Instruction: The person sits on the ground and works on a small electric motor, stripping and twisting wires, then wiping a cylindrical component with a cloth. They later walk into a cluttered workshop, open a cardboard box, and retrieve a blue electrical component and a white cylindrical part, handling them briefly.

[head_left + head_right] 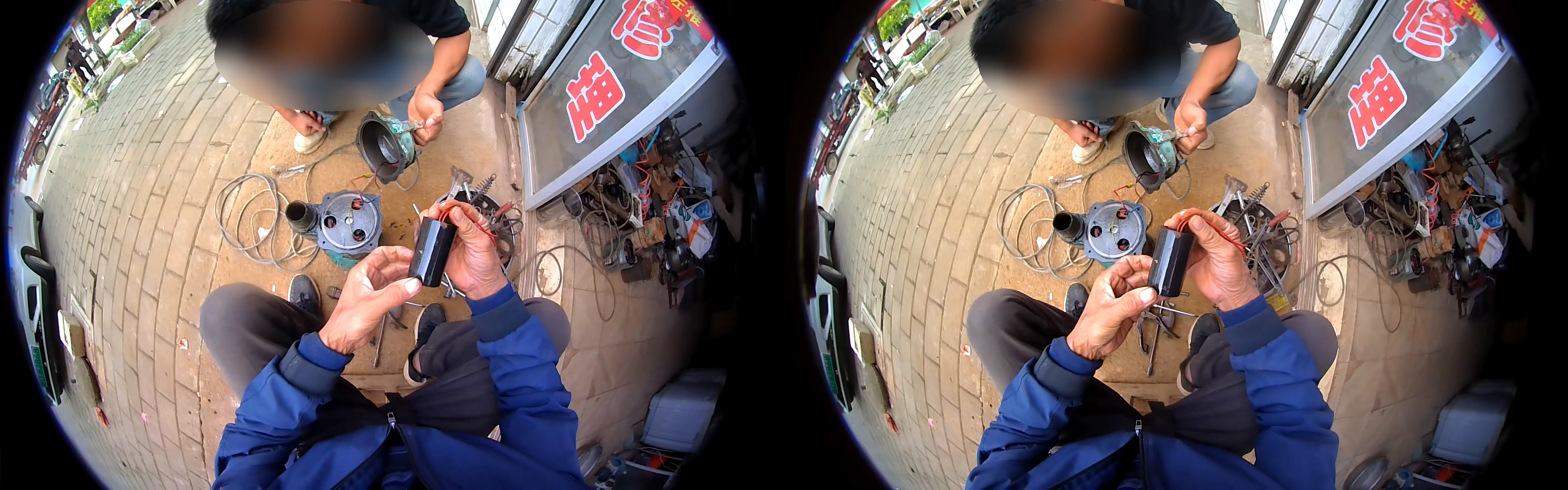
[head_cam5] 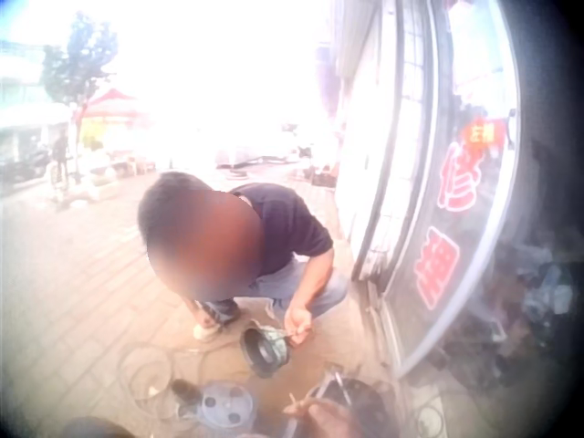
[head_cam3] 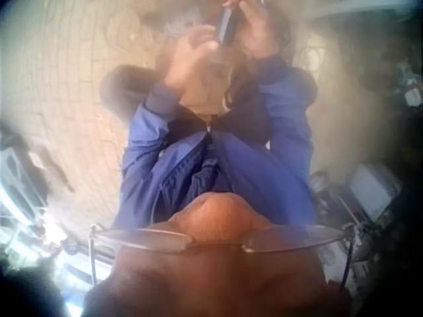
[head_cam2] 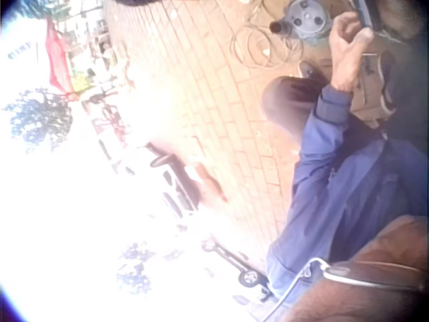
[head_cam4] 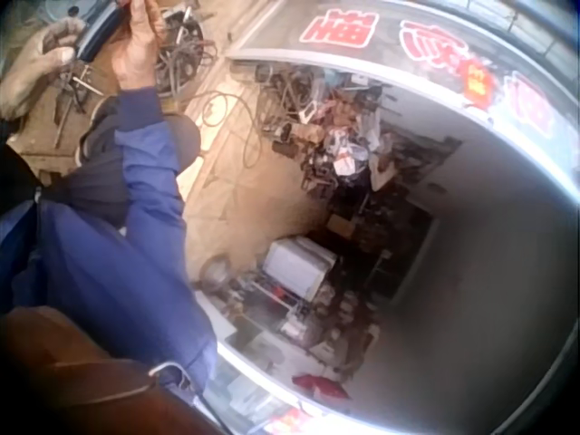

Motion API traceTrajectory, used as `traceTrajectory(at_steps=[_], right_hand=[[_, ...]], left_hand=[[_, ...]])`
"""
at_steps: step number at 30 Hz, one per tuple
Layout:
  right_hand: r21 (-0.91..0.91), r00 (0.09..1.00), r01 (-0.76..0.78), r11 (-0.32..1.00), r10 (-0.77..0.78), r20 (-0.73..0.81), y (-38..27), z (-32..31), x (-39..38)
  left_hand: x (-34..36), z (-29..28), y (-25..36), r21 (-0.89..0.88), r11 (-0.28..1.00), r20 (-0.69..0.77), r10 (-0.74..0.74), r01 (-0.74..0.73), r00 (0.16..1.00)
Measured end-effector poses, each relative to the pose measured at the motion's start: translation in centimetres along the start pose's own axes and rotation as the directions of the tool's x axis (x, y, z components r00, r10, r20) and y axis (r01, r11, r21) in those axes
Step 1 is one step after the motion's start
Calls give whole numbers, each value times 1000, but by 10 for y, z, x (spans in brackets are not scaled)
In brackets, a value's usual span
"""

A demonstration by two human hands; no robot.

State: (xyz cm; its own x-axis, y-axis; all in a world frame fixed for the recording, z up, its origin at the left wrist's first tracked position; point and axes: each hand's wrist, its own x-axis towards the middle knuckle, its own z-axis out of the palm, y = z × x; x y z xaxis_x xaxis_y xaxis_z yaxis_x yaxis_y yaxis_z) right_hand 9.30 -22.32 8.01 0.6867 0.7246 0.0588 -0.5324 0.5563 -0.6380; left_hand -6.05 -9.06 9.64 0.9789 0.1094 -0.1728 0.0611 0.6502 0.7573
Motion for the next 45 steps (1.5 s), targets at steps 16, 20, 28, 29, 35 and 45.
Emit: traceTrajectory(at_steps=[16,20,28,29,35,45], right_hand=[[-60,972,-215,975,207,-115,23,15,-4],[-65,968,-247,967,243,-58,21,20,-4],[-127,947,-301,945,311,74,18,36,-9],[-185,948,-291,939,309,78,18,36,-9],[-330,962,-230,915,265,63,19,18,-14],[-569,894,-141,810,351,278,2,44,-22]], left_hand=[[7,-2,-10,750,574,-164,643,-329,748],[6,-4,-9,806,513,-150,661,-296,735],[1,-5,7,134,978,-315,196,-161,929],[1,-7,8,6,989,-292,145,-149,946],[-1,-16,8,-374,925,-69,48,-70,996],[-6,-10,6,-601,794,115,-25,89,993]])
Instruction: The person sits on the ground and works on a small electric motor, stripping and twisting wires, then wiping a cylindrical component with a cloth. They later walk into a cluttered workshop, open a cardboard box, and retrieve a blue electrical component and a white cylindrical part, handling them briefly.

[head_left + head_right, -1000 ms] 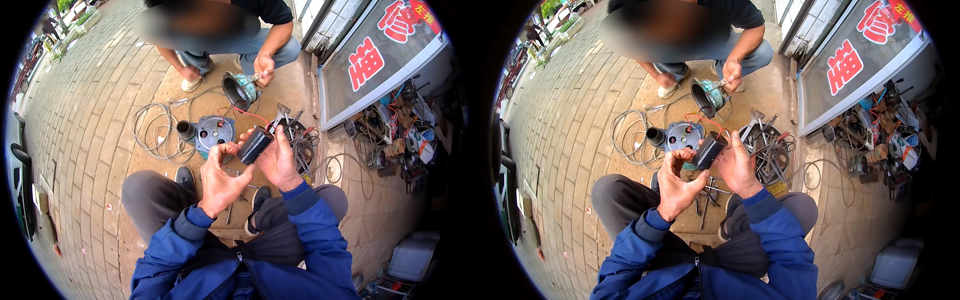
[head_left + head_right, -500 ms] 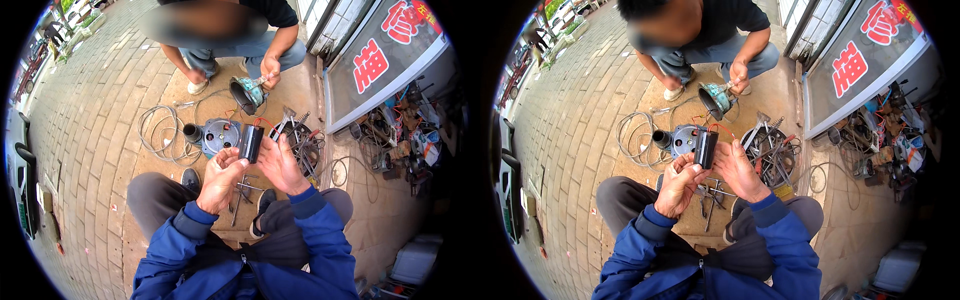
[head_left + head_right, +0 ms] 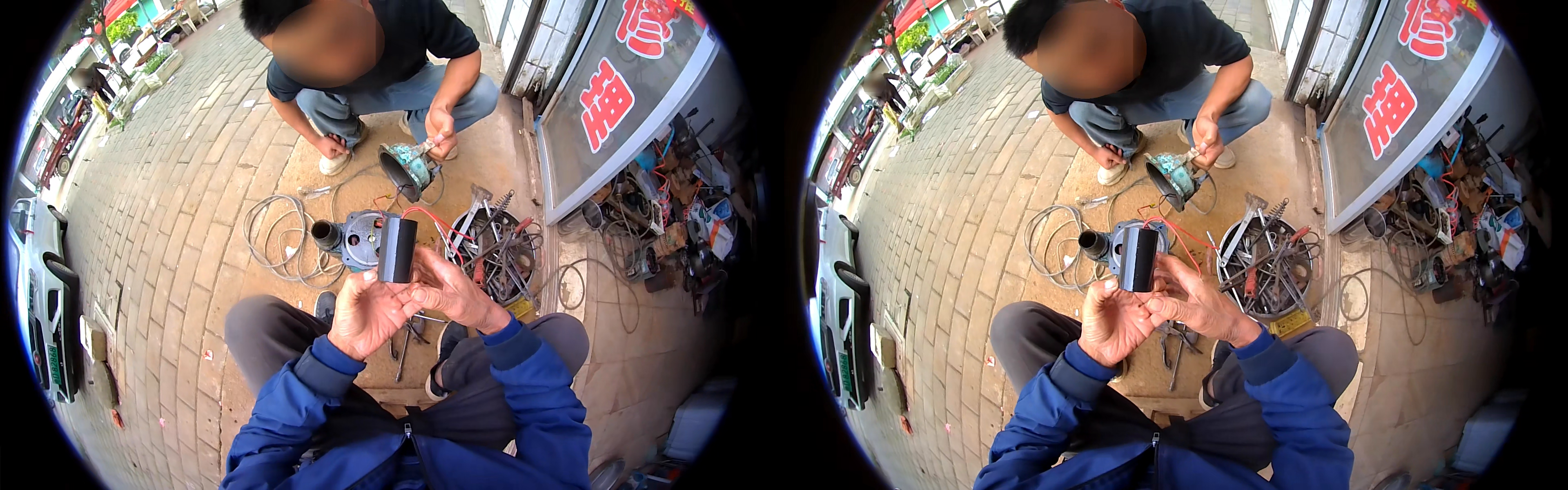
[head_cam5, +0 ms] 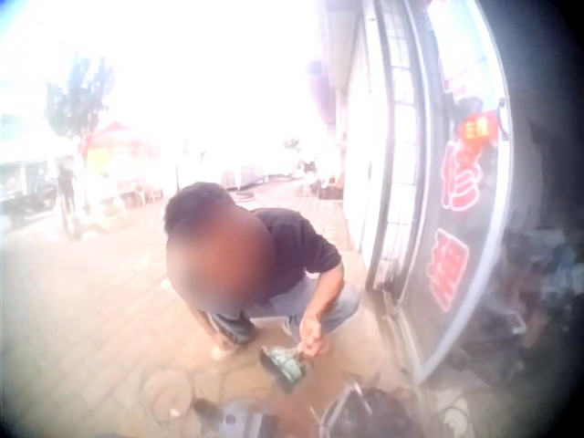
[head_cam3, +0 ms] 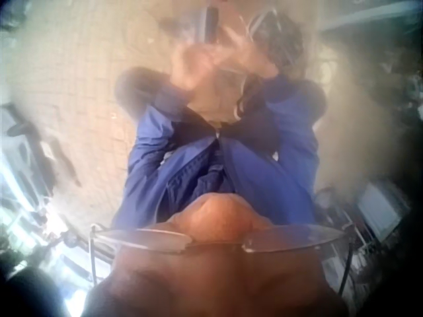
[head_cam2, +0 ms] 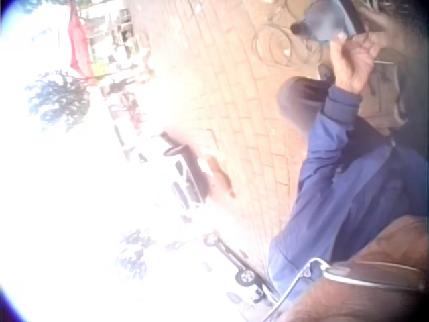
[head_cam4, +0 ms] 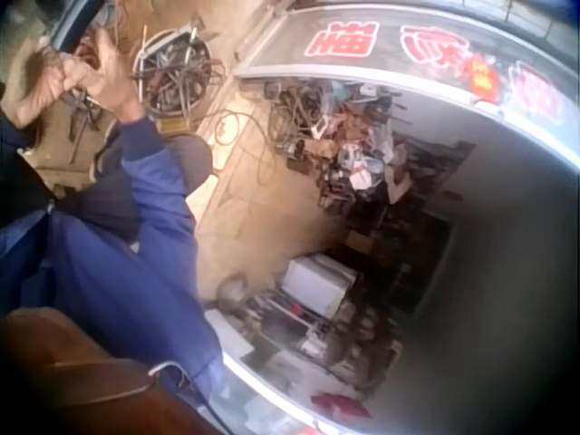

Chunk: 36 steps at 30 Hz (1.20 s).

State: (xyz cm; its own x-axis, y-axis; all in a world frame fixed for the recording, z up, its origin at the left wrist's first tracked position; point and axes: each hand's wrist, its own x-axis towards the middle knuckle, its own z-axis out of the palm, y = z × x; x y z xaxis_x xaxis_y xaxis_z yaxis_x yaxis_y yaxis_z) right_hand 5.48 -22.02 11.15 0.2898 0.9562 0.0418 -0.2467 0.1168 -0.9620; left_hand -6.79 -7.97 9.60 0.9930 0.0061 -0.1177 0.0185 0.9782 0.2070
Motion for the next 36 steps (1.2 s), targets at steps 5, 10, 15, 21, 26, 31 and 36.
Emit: traceTrajectory(at_steps=[5,10,15,21,26,31,36], right_hand=[[-102,996,73,992,-78,-45,-1,3,-3],[21,969,107,994,-100,-228,-20,1,-5],[-91,849,280,956,-291,-441,-12,-5,-7],[-455,748,207,866,-440,-496,-19,-19,-15],[-460,812,85,884,-329,-482,-21,-22,-24],[-395,816,99,913,-301,-493,-10,-29,-29],[-450,794,37,892,-300,-529,-16,-29,-34]], left_hand=[[0,0,0,-16,999,41,-38,39,998],[1,4,-3,14,998,13,-69,69,998],[1,-8,-7,21,993,24,-119,119,993],[0,-21,-9,55,979,-57,-194,197,979],[-2,-32,-14,58,974,-70,-216,220,974],[-7,-39,-25,32,968,-68,-246,249,967],[-9,-30,-33,305,894,-219,-269,328,938]])
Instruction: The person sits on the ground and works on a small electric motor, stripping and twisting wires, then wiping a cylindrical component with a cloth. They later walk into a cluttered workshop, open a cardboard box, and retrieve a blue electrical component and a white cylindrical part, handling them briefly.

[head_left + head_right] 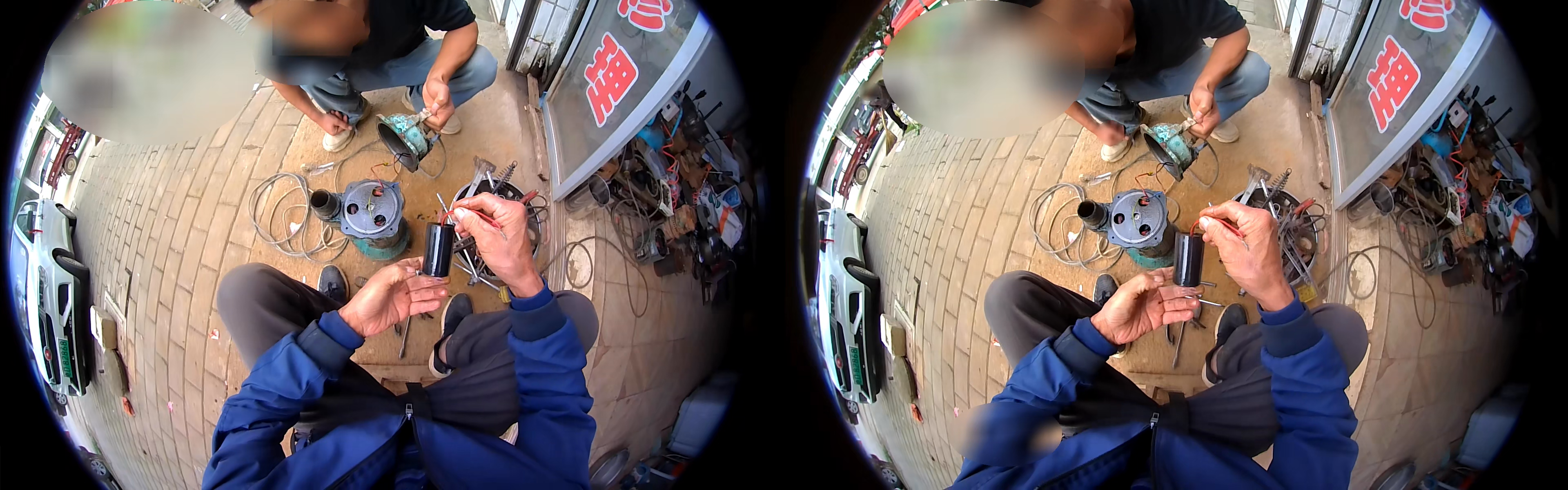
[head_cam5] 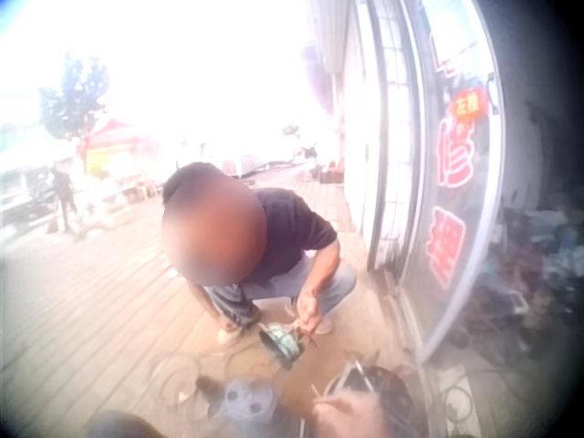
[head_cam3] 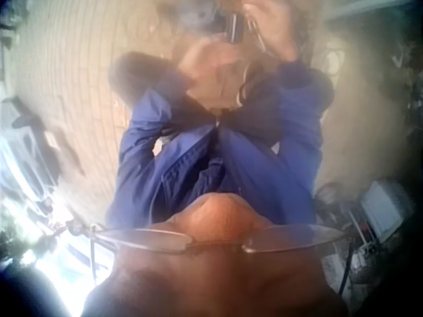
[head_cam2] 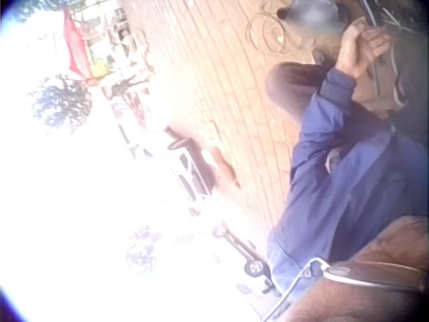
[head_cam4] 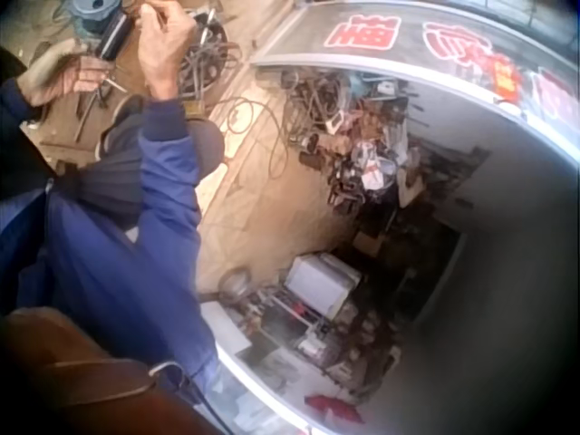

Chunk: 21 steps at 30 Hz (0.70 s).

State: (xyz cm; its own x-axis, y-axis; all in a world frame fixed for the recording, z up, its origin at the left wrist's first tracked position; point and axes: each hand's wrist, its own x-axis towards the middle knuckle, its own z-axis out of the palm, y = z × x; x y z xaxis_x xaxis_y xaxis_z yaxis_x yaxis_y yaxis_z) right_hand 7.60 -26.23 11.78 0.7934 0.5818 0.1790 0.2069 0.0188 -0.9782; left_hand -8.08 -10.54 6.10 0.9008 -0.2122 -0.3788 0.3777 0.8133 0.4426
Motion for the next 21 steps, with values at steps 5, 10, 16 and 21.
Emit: traceTrajectory(at_steps=[5,10,16,21], right_hand=[[-290,993,-49,956,16,-116,-18,-25,-1],[-425,978,180,887,-206,-16,-14,-36,18],[-364,993,-110,925,113,-13,11,-45,11],[-331,974,-190,924,219,52,20,-45,34]], left_hand=[[-14,32,27,997,63,-60,100,54,993],[-21,56,67,957,-236,189,56,-171,980],[20,5,79,878,-475,6,-121,-63,993],[45,-14,83,915,-401,-117,-343,-33,932]])
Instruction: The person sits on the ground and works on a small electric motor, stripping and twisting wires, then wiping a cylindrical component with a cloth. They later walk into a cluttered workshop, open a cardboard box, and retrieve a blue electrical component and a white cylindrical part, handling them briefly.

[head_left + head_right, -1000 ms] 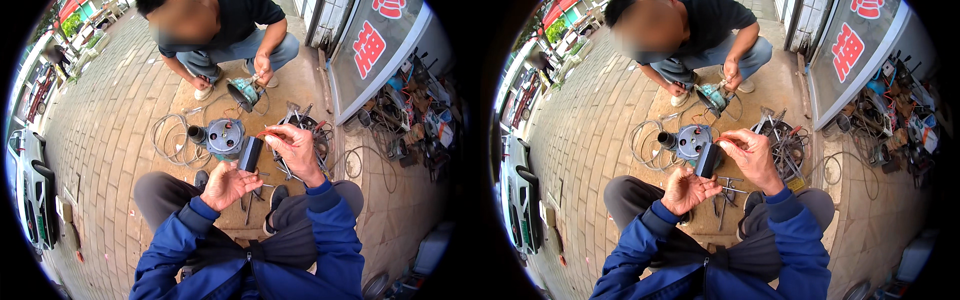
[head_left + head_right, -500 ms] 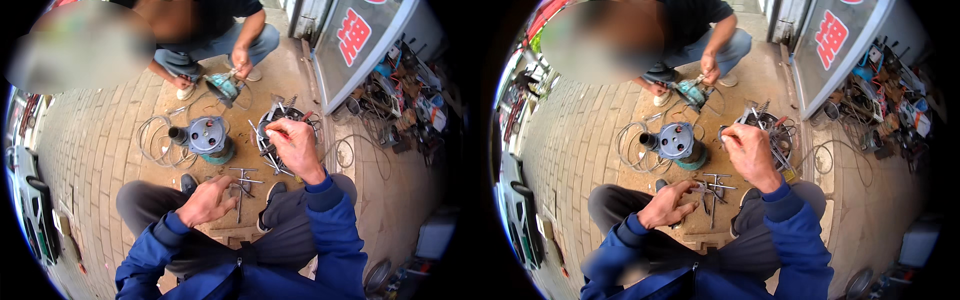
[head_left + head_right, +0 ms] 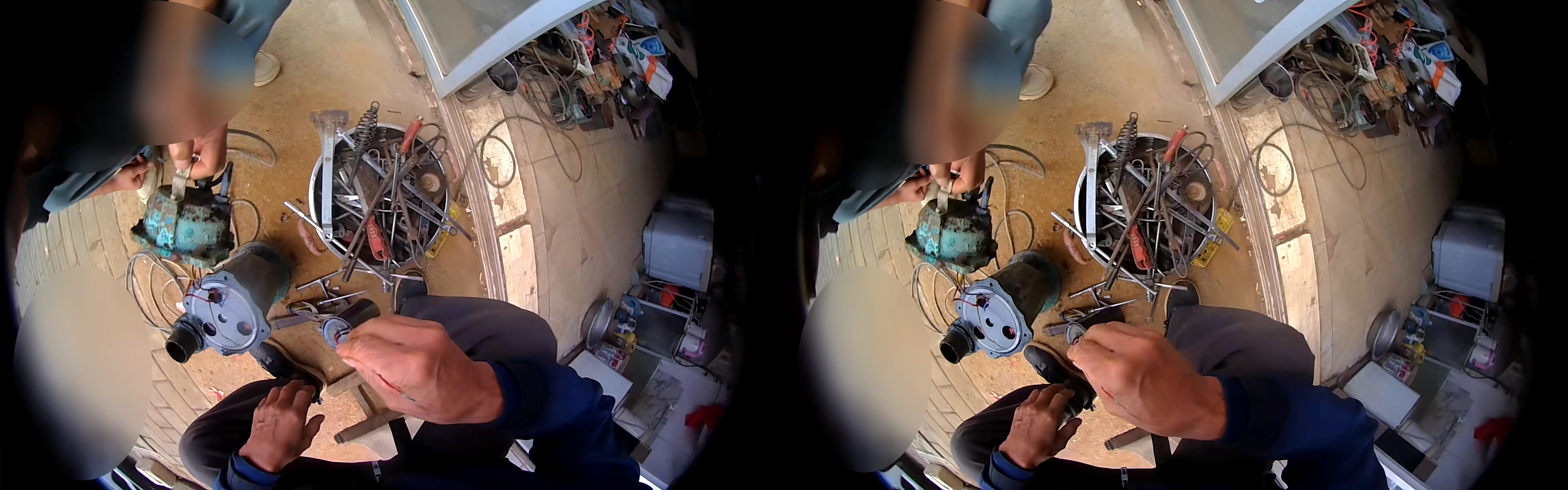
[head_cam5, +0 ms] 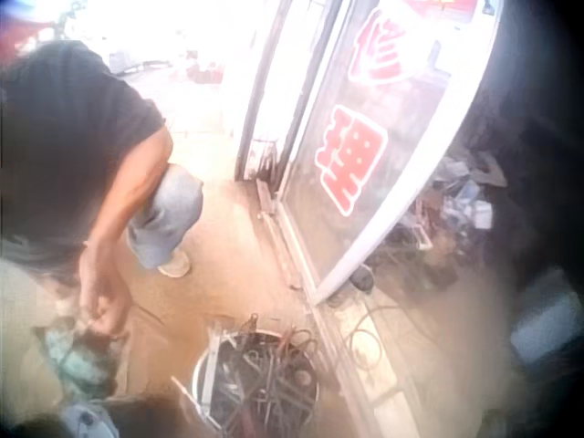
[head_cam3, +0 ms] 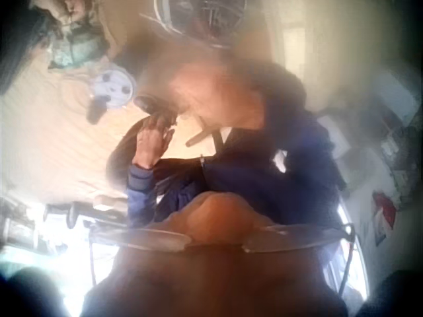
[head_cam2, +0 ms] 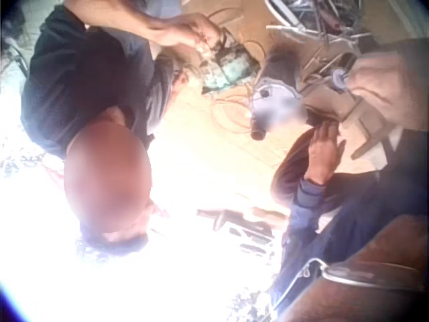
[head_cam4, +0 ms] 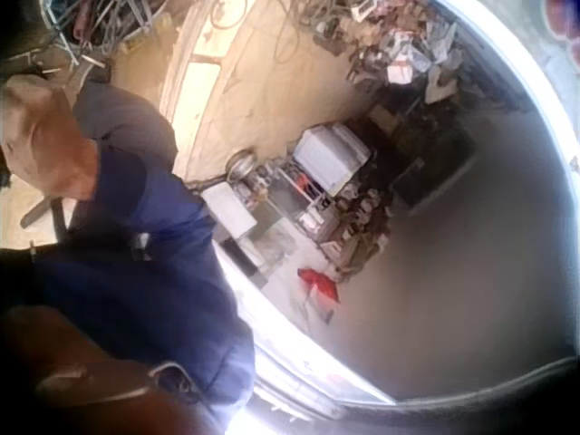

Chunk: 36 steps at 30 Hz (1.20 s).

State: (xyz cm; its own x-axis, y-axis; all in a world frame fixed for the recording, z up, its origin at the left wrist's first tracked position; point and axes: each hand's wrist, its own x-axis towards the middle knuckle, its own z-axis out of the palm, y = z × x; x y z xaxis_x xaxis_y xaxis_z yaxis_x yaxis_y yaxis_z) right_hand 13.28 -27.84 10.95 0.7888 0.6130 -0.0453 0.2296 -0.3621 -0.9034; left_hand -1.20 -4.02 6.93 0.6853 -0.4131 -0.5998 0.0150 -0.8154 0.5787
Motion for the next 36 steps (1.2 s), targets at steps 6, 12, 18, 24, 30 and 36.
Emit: traceTrajectory(at_steps=[6,12,18,24,30,36], right_hand=[[251,943,-182,951,241,-228,-3,-20,-6],[516,767,-302,802,526,-368,-48,-60,-76],[702,629,-209,681,643,-436,-94,-138,-143],[648,662,-221,728,600,-448,-135,-288,-227],[727,295,-65,683,710,-640,-126,-387,-298],[711,87,9,703,707,-701,-113,-502,-368]], left_hand=[[25,13,-11,22,993,-11,-114,114,993],[-33,-8,77,-181,983,-152,-6,-22,988],[-91,-83,141,-292,904,-303,-397,313,866],[-126,-114,157,-216,852,-508,-516,477,690],[-19,-158,267,-168,898,-447,-436,406,781],[110,-182,403,-202,953,-391,-289,225,874]])
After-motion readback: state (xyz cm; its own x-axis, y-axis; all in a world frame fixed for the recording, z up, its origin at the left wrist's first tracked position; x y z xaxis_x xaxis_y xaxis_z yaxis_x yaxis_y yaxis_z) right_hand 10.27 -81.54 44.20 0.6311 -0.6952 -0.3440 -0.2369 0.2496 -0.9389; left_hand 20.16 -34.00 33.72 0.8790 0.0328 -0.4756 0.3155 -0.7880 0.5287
